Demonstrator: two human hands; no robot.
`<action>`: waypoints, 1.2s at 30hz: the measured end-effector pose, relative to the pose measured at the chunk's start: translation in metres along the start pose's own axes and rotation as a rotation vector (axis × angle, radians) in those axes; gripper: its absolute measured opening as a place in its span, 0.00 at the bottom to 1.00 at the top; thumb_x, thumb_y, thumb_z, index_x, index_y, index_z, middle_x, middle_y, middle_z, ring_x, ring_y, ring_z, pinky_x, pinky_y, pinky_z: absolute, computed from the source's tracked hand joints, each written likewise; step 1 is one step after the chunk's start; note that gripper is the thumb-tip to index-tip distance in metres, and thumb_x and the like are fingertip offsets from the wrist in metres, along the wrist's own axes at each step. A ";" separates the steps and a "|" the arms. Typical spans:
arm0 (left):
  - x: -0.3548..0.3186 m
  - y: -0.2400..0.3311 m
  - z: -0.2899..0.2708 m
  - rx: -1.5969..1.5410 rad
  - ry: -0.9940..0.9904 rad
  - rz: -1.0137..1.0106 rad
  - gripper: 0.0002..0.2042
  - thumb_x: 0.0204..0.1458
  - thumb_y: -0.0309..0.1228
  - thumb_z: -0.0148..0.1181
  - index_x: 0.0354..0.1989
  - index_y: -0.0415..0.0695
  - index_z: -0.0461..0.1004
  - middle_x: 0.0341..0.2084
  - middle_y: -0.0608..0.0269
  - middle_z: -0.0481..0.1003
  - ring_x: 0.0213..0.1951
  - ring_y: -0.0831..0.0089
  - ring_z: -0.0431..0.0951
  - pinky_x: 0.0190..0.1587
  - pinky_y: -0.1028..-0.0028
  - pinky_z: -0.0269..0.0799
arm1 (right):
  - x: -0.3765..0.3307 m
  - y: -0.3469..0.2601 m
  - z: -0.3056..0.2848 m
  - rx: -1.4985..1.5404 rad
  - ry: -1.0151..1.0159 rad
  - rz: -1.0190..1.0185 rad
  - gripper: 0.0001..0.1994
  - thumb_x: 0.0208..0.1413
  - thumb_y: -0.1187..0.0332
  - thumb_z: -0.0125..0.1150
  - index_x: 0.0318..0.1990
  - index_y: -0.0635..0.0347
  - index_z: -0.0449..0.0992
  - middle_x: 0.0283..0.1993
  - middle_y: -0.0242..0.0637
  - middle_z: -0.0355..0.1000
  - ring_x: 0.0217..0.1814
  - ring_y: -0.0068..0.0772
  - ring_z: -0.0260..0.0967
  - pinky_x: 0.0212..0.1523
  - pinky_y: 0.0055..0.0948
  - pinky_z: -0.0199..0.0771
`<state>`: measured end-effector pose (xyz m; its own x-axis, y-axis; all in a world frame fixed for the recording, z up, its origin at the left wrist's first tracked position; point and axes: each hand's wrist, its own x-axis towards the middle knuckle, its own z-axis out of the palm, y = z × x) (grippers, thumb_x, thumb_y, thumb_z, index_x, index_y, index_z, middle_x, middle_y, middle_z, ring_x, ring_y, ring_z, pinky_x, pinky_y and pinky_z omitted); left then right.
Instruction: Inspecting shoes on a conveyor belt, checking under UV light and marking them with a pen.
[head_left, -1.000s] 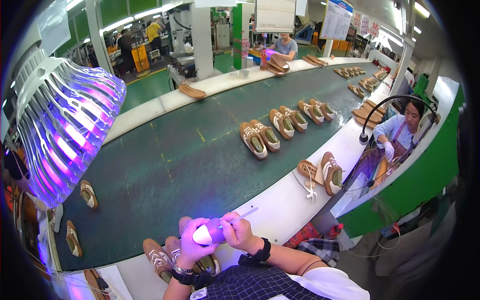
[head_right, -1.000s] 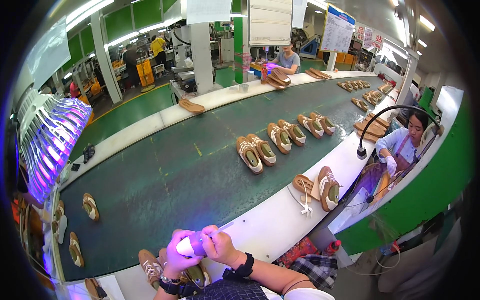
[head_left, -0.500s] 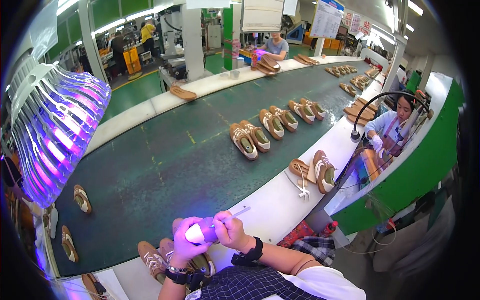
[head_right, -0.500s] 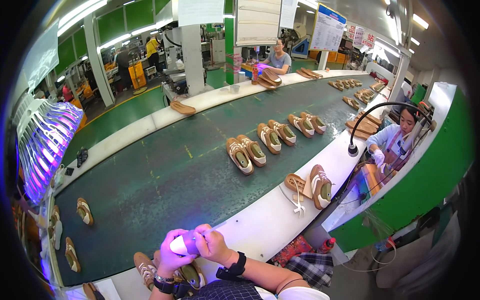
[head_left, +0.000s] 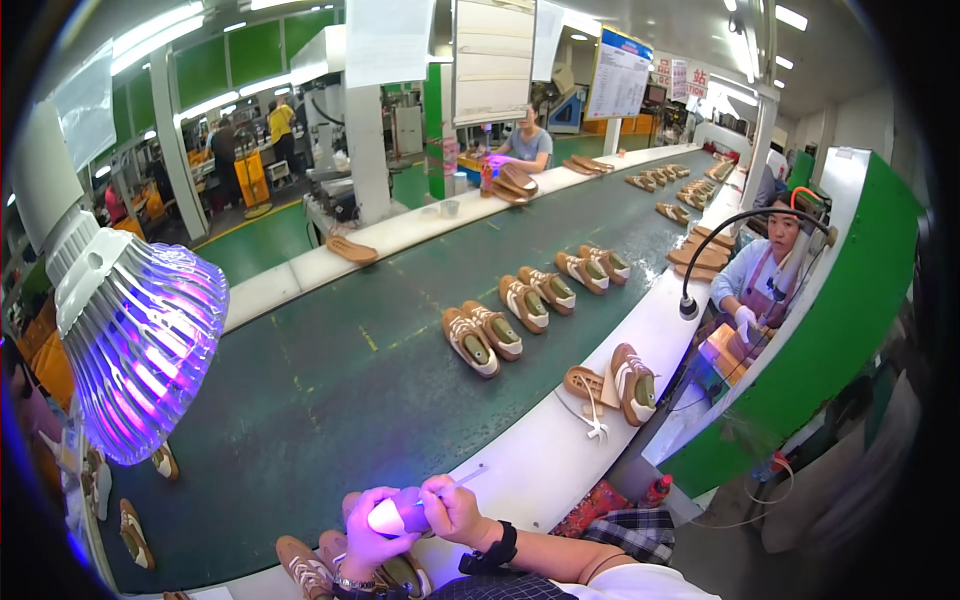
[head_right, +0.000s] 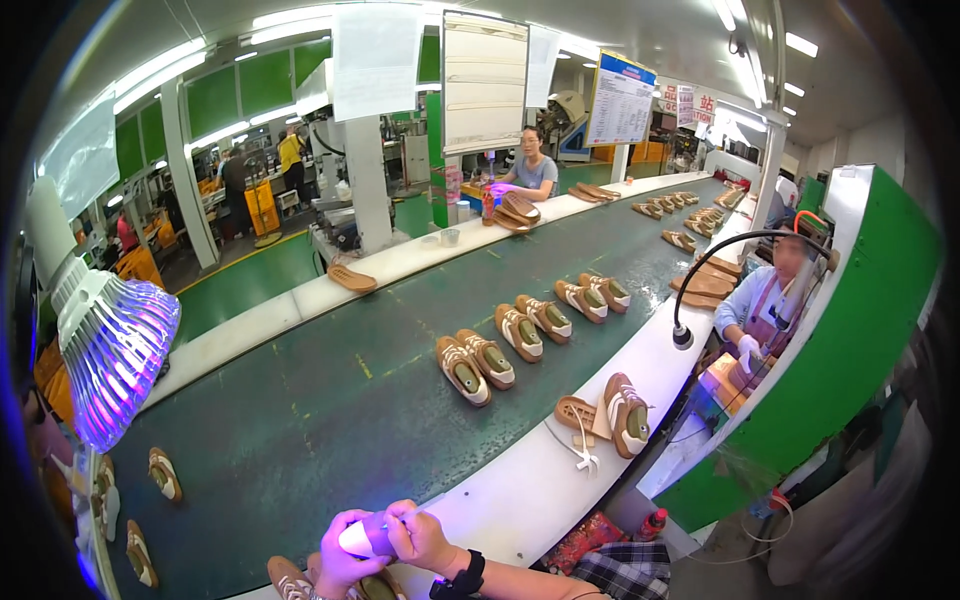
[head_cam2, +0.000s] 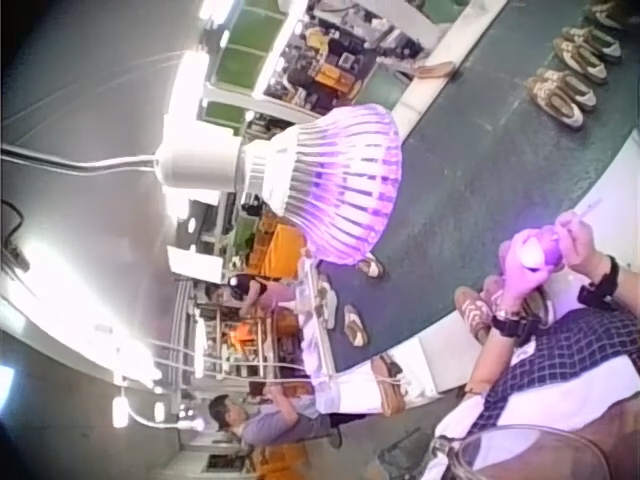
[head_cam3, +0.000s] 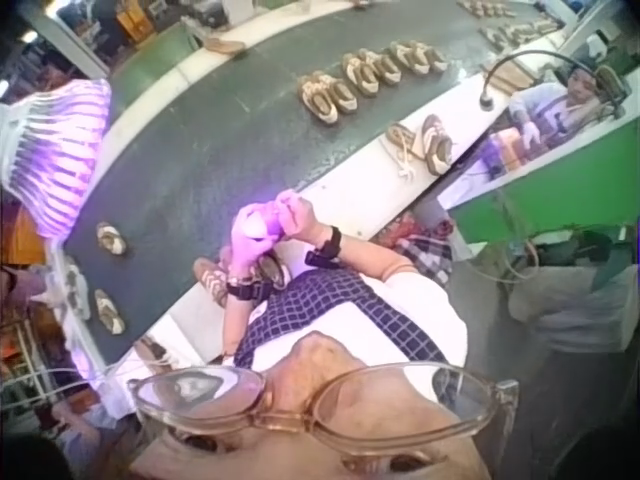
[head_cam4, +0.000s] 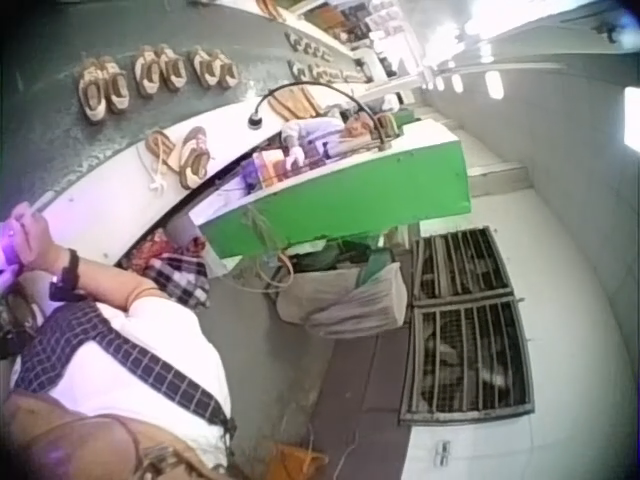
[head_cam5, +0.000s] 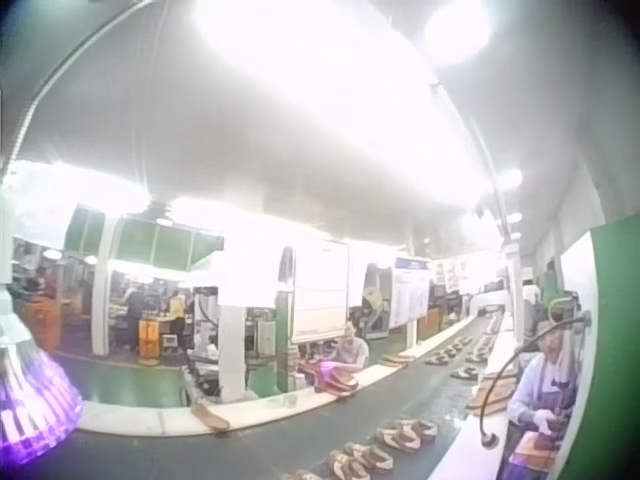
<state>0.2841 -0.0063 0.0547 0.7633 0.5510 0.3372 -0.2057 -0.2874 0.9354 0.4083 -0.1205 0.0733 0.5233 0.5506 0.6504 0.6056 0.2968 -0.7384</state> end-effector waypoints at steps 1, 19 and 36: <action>0.001 0.001 -0.001 0.039 -0.005 0.017 0.32 0.23 0.32 0.73 0.43 0.40 0.69 0.37 0.59 0.73 0.41 0.68 0.75 0.45 0.70 0.71 | 0.001 0.000 0.001 0.012 0.018 -0.032 0.05 0.56 0.72 0.51 0.35 0.64 0.70 0.27 0.42 0.70 0.25 0.34 0.70 0.26 0.28 0.70; 0.002 0.009 -0.001 0.072 -0.011 0.020 0.32 0.23 0.30 0.73 0.44 0.40 0.68 0.38 0.61 0.73 0.42 0.70 0.74 0.46 0.71 0.71 | 0.002 -0.003 0.004 -0.012 0.052 -0.073 0.04 0.55 0.73 0.51 0.34 0.64 0.70 0.26 0.42 0.69 0.25 0.32 0.70 0.27 0.27 0.70; 0.009 0.018 -0.005 0.189 -0.037 0.094 0.31 0.24 0.28 0.71 0.45 0.41 0.69 0.40 0.61 0.72 0.44 0.68 0.72 0.48 0.70 0.67 | 0.009 0.003 0.004 -0.035 0.033 -0.084 0.03 0.55 0.73 0.51 0.33 0.63 0.68 0.26 0.40 0.68 0.21 0.31 0.67 0.24 0.27 0.68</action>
<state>0.2837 -0.0025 0.0755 0.7686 0.4870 0.4150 -0.1617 -0.4797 0.8624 0.4124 -0.1115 0.0769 0.4891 0.4990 0.7154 0.6679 0.3132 -0.6751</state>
